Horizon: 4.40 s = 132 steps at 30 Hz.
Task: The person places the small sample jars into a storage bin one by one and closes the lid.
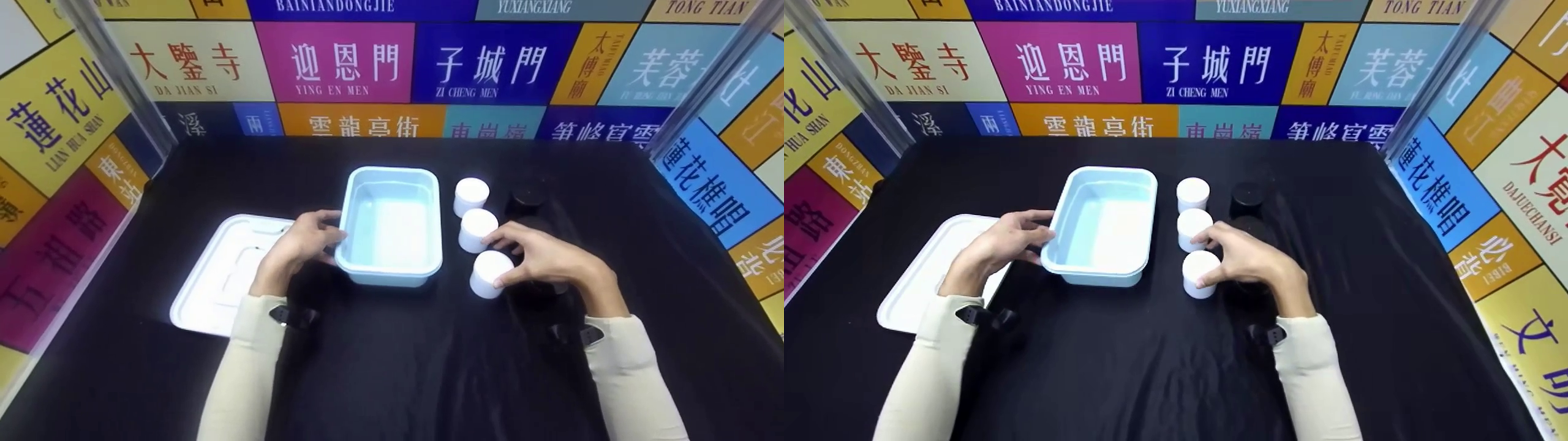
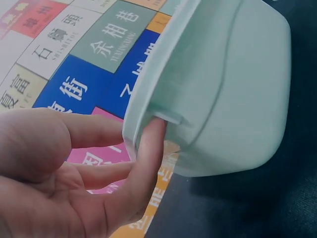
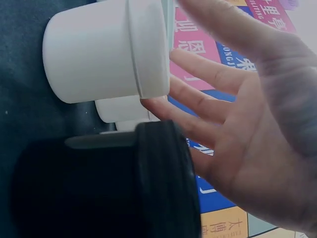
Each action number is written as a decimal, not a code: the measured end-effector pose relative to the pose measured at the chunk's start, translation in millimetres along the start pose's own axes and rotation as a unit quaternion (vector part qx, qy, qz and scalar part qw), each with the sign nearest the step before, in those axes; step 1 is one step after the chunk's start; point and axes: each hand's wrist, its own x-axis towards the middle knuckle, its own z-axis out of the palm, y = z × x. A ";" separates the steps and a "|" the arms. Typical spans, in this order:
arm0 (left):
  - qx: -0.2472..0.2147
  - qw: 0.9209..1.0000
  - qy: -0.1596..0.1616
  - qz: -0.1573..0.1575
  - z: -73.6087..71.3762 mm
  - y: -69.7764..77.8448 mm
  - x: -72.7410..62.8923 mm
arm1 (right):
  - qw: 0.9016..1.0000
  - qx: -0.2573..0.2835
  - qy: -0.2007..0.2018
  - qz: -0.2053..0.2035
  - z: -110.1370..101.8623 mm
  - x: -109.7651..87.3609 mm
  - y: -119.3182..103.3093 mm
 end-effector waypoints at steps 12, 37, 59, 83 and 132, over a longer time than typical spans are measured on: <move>-0.030 0.999 -0.027 -0.015 4.1 2.7 -1.0 | 0.999 -0.041 -0.011 0.033 7.9 1.3 -3.2; -0.048 0.998 -0.031 -0.026 1.8 3.4 -1.1 | 0.995 -0.059 0.077 -0.029 -12.2 17.3 -48.1; -0.066 0.996 -0.040 -0.039 -0.5 -1.9 0.1 | 0.995 -0.037 0.075 -0.047 -14.8 62.7 -94.5; -0.075 0.995 -0.048 -0.042 -1.3 -3.7 0.8 | 0.996 -0.058 0.017 -0.067 31.3 110.3 -118.3; -0.053 0.997 -0.048 -0.041 -2.0 -4.0 1.3 | 0.998 -0.051 -0.020 -0.022 67.4 124.6 -133.4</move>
